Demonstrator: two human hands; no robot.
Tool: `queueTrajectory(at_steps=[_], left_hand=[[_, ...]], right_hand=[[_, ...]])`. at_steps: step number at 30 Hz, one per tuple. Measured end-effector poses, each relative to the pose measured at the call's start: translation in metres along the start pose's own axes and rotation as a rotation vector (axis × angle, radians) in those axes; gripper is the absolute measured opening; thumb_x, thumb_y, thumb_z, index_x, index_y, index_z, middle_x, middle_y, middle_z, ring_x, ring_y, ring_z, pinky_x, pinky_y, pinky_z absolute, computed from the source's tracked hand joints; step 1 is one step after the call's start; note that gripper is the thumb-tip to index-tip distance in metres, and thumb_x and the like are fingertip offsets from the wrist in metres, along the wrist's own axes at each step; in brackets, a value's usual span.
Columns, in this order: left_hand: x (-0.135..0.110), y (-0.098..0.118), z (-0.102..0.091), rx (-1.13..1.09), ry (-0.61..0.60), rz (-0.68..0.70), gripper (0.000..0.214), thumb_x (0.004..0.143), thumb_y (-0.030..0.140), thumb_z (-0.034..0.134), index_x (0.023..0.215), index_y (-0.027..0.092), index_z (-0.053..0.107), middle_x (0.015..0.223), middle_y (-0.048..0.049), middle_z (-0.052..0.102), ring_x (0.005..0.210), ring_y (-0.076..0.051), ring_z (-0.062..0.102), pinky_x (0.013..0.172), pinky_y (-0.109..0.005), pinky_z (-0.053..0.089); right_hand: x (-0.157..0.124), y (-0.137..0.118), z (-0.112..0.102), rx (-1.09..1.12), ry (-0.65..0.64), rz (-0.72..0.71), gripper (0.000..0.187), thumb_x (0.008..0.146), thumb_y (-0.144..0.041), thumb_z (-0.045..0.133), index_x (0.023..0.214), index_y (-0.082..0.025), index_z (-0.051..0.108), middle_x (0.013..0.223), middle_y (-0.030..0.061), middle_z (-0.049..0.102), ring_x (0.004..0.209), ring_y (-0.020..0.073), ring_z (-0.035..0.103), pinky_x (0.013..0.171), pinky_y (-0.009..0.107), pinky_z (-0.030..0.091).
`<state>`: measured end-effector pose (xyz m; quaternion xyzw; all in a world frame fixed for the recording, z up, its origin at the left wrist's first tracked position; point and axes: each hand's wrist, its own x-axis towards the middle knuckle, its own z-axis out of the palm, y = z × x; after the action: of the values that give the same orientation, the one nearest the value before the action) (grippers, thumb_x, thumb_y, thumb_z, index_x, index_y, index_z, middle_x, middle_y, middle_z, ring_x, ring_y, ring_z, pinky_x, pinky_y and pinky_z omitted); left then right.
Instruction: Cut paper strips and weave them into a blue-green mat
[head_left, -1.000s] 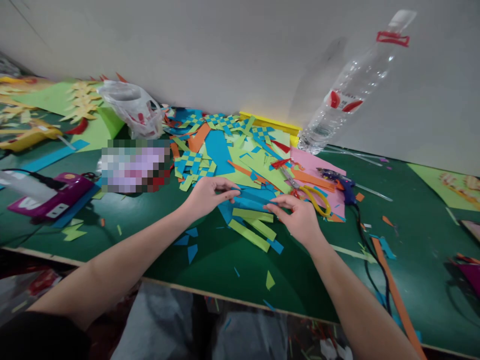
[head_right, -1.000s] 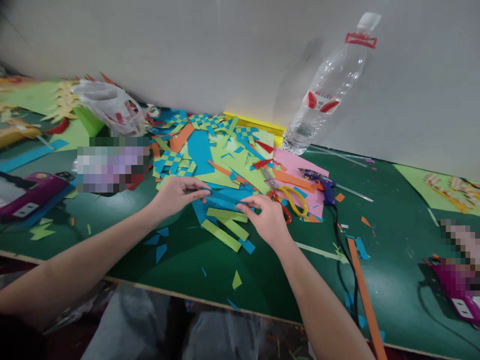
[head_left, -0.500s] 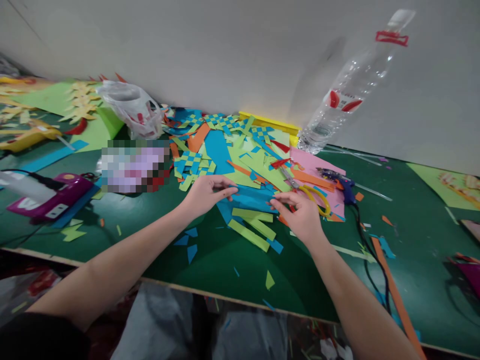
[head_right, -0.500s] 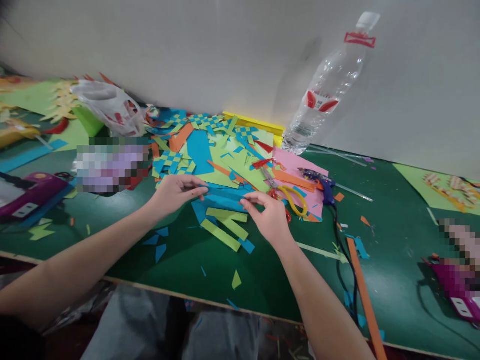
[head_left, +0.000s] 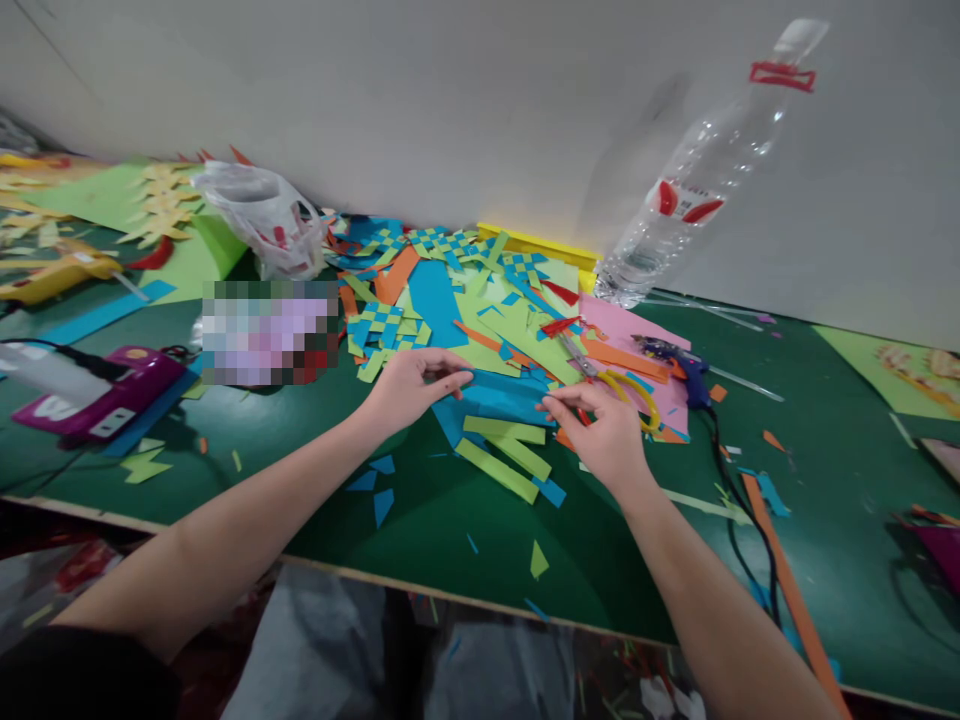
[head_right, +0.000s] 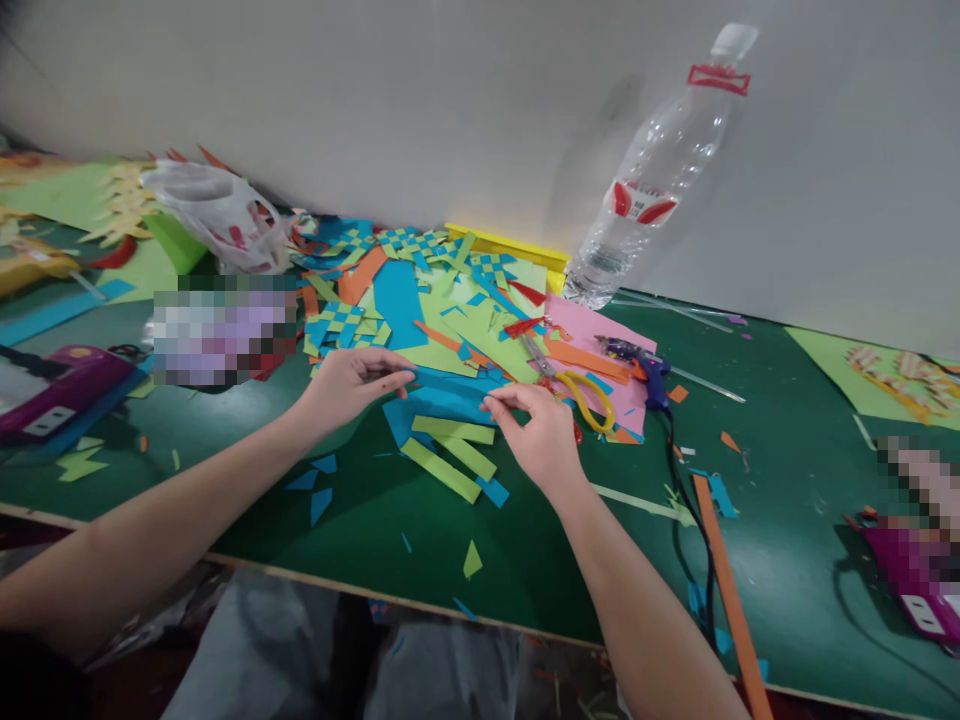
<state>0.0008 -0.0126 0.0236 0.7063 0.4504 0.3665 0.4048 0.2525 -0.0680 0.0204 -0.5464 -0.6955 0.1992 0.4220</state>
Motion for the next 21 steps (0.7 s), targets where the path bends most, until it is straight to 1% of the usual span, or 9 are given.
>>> queueTrajectory(at_steps=[5,11,16,21], left_hand=[[0.0004,0.001,-0.0002,-0.008,-0.003,-0.002,0.035,0.079,0.047,0.066,0.089,0.014,0.07,0.07,-0.0049,0.072,0.063,-0.017,0.069,0.068,-0.029,0.056],[0.0005,0.0048,0.0003,0.092,-0.003,0.006,0.027,0.081,0.041,0.064,0.088,0.015,0.069,0.067,-0.0032,0.071,0.065,-0.017,0.068,0.068,-0.028,0.056],[0.0002,0.0014,0.002,0.111,-0.055,0.03,0.026,0.082,0.039,0.064,0.093,0.016,0.067,0.075,-0.0031,0.072,0.065,-0.016,0.068,0.069,-0.028,0.056],[0.0002,-0.0019,0.0031,0.176,-0.068,0.06,0.024,0.082,0.038,0.063,0.092,0.017,0.067,0.076,-0.0033,0.072,0.07,-0.017,0.068,0.07,-0.028,0.055]], right_hand=[[-0.0004,-0.0012,0.0001,0.02,0.002,0.006,0.014,0.085,-0.035,0.062,0.087,-0.022,0.067,0.077,0.0022,0.074,0.07,0.019,0.07,0.072,0.034,0.057],[0.0001,0.0013,-0.0001,0.014,-0.004,0.027,0.017,0.088,-0.036,0.059,0.09,-0.021,0.066,0.078,0.0033,0.074,0.067,0.0183,0.069,0.068,0.033,0.056],[0.0007,0.0015,-0.0003,-0.092,0.008,-0.035,0.015,0.088,-0.035,0.059,0.09,-0.023,0.066,0.075,0.0019,0.074,0.076,0.0213,0.07,0.079,0.038,0.054],[0.0007,0.0002,0.0007,-0.111,0.013,-0.06,0.013,0.088,-0.033,0.058,0.091,-0.023,0.066,0.075,0.002,0.074,0.079,0.022,0.07,0.079,0.039,0.053]])
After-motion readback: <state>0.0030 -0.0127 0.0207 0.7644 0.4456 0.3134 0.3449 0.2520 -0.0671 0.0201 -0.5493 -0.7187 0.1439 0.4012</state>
